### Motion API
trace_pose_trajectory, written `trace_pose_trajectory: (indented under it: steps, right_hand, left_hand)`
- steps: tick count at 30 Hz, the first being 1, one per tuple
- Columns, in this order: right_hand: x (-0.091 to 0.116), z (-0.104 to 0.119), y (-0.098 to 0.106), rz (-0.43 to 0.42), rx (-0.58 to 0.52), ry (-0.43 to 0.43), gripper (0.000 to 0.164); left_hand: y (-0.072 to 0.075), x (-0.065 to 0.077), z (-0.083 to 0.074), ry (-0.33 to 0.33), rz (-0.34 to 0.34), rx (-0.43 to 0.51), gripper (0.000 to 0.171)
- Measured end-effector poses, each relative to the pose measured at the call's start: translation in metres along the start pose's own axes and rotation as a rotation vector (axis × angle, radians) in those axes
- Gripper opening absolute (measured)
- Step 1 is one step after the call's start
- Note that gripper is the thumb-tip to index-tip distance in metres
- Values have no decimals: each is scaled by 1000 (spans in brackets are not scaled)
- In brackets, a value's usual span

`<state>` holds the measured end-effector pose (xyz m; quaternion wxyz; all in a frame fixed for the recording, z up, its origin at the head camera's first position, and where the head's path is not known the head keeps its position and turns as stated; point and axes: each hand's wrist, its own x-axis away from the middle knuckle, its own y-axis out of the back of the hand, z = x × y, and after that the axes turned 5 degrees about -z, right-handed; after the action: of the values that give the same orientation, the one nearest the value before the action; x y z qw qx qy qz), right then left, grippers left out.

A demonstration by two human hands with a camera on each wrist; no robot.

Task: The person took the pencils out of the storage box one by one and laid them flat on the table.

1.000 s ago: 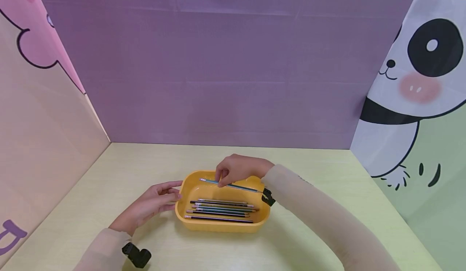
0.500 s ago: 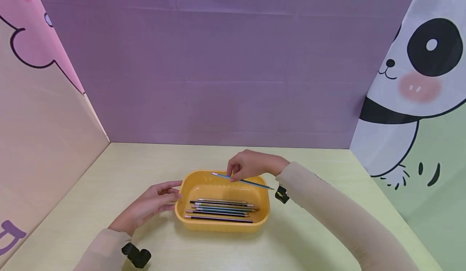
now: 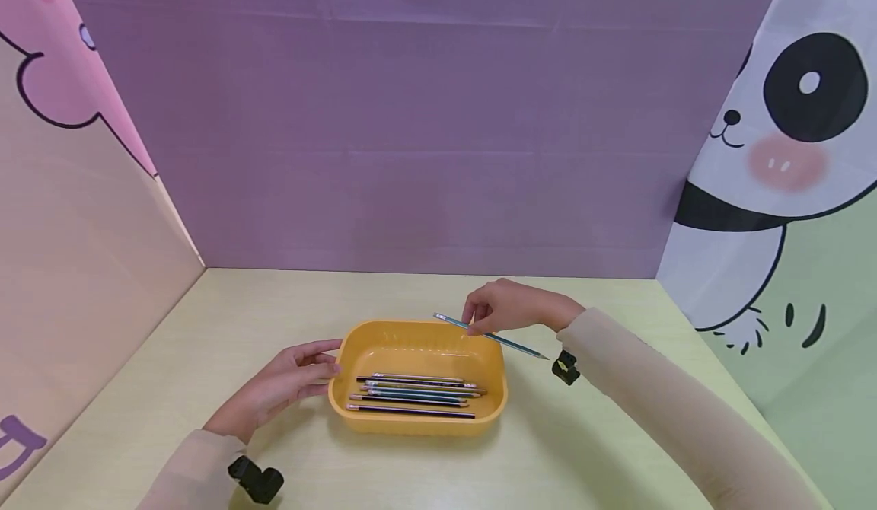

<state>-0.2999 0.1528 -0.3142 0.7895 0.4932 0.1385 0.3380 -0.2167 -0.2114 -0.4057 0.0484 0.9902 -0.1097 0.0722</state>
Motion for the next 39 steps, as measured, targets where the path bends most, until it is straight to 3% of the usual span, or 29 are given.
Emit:
trace_pose_trajectory:
  steps: [18,39]
  right_hand:
    - [43,-50,-10,-87,-64,-97,11]
    - [69,-87,-38,-163,-190,-212,12]
  left_hand:
    - [0,-1,3,-7,9,12,67]
    - [1,0,3,-12,13,19,66]
